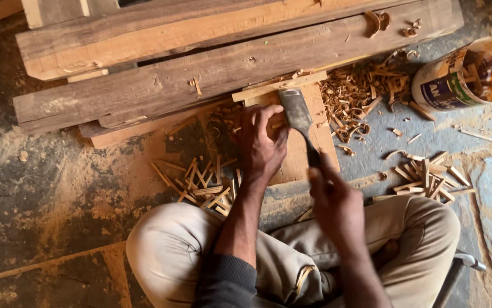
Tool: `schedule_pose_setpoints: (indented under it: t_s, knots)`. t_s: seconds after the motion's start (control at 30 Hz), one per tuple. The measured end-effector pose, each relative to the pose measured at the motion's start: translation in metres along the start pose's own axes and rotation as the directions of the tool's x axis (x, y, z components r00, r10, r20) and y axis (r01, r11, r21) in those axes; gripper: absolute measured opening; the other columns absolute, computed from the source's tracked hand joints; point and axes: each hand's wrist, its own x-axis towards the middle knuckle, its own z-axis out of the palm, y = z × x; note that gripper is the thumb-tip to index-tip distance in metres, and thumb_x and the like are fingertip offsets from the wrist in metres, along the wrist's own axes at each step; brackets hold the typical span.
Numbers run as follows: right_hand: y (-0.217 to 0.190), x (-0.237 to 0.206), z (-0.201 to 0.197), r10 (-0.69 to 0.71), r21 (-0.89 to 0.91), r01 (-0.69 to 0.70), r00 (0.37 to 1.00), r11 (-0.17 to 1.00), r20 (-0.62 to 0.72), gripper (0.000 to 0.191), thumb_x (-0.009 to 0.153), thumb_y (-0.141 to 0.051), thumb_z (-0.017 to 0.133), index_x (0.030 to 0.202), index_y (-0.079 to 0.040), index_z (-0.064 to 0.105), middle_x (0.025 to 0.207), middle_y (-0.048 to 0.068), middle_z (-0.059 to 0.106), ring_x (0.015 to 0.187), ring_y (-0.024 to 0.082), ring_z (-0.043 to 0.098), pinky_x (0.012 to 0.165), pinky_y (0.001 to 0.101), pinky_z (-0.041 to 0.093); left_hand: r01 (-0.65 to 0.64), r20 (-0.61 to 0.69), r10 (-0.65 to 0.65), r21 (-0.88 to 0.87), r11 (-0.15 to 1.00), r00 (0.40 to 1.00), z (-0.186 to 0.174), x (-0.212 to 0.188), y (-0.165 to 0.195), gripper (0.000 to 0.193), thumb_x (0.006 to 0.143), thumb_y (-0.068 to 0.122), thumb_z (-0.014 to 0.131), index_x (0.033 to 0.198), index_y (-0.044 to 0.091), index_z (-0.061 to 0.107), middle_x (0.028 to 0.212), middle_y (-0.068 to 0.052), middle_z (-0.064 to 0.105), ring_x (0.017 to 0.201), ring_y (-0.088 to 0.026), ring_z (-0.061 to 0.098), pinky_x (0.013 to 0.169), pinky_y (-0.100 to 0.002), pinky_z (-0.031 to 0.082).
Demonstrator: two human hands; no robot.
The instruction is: The person sits cross-legged on the floor and uses a chisel to carve a small wooden block, removing shavings and shaping the surface. Wood shavings accumulate around the work area.
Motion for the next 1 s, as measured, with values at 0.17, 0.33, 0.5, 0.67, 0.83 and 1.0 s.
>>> schedule_pose_setpoints:
  t_s: [0.17, 0.33, 0.5, 0.67, 0.83, 1.0]
  knots:
    - [0.024, -0.017, -0.018, 0.328, 0.553, -0.322, 0.940, 0.768, 0.092, 0.055, 0.101, -0.027, 0.056, 0.154, -0.012, 0.051, 0.074, 0.002, 0.060, 0.054, 0.008, 0.049, 0.045, 0.0246, 0.040, -0.069, -0.052, 0.081, 0.204, 0.977, 0.995, -0.005, -0.019, 0.003, 0.022, 0.086, 0.037, 0.084, 0.101, 0.028, 0.070, 0.112, 0.002, 0.059, 0.109, -0.019, 0.058, 0.098, -0.056, 0.034]
    - [0.046, -0.031, -0.031, 0.278, 0.633, -0.201, 0.960, 0.747, -0.023, 0.051, 0.104, -0.027, 0.055, 0.151, -0.007, 0.052, 0.072, 0.002, 0.059, 0.052, 0.009, 0.050, 0.043, 0.0257, 0.039, -0.112, -0.114, 0.141, 0.228, 0.967, 0.983, -0.004, -0.029, 0.010, 0.019, 0.091, 0.037, 0.083, 0.094, 0.024, 0.068, 0.106, 0.003, 0.061, 0.100, -0.016, 0.060, 0.105, -0.052, 0.034]
    - [0.065, -0.037, -0.037, 0.199, 0.647, -0.139, 0.980, 0.749, -0.020, 0.050, 0.105, -0.025, 0.057, 0.152, -0.007, 0.053, 0.070, 0.002, 0.057, 0.051, 0.009, 0.049, 0.043, 0.0257, 0.038, -0.128, -0.170, 0.160, 0.186, 0.974, 0.972, 0.002, -0.033, 0.019, 0.021, 0.090, 0.036, 0.083, 0.085, 0.023, 0.068, 0.101, 0.005, 0.063, 0.098, -0.014, 0.061, 0.107, -0.049, 0.032]
    - [0.079, -0.037, -0.038, 0.157, 0.624, -0.118, 0.987, 0.772, -0.008, 0.052, 0.104, -0.025, 0.059, 0.152, -0.006, 0.053, 0.071, 0.003, 0.058, 0.053, 0.009, 0.049, 0.044, 0.0255, 0.038, -0.126, -0.132, 0.151, 0.185, 0.975, 0.980, 0.001, -0.036, 0.026, 0.024, 0.091, 0.039, 0.083, 0.083, 0.023, 0.068, 0.097, 0.006, 0.063, 0.093, -0.013, 0.060, 0.107, -0.048, 0.031]
    - [0.088, -0.034, -0.037, 0.207, 0.627, -0.164, 0.978, 0.762, 0.004, 0.052, 0.103, -0.024, 0.060, 0.151, -0.006, 0.053, 0.073, 0.003, 0.060, 0.054, 0.009, 0.051, 0.045, 0.0256, 0.040, -0.074, -0.104, 0.095, 0.186, 0.980, 0.990, 0.005, -0.036, 0.025, 0.028, 0.092, 0.042, 0.080, 0.079, 0.022, 0.065, 0.097, 0.006, 0.063, 0.093, -0.013, 0.060, 0.107, -0.050, 0.030]
    - [0.092, -0.033, -0.037, 0.201, 0.608, -0.167, 0.980, 0.776, 0.013, 0.054, 0.102, -0.025, 0.060, 0.151, -0.004, 0.052, 0.073, 0.003, 0.060, 0.055, 0.009, 0.051, 0.045, 0.0253, 0.040, -0.067, -0.088, 0.088, 0.217, 0.974, 0.992, 0.009, -0.032, 0.026, 0.025, 0.093, 0.043, 0.078, 0.082, 0.022, 0.067, 0.098, 0.006, 0.063, 0.094, -0.014, 0.060, 0.108, -0.052, 0.029]
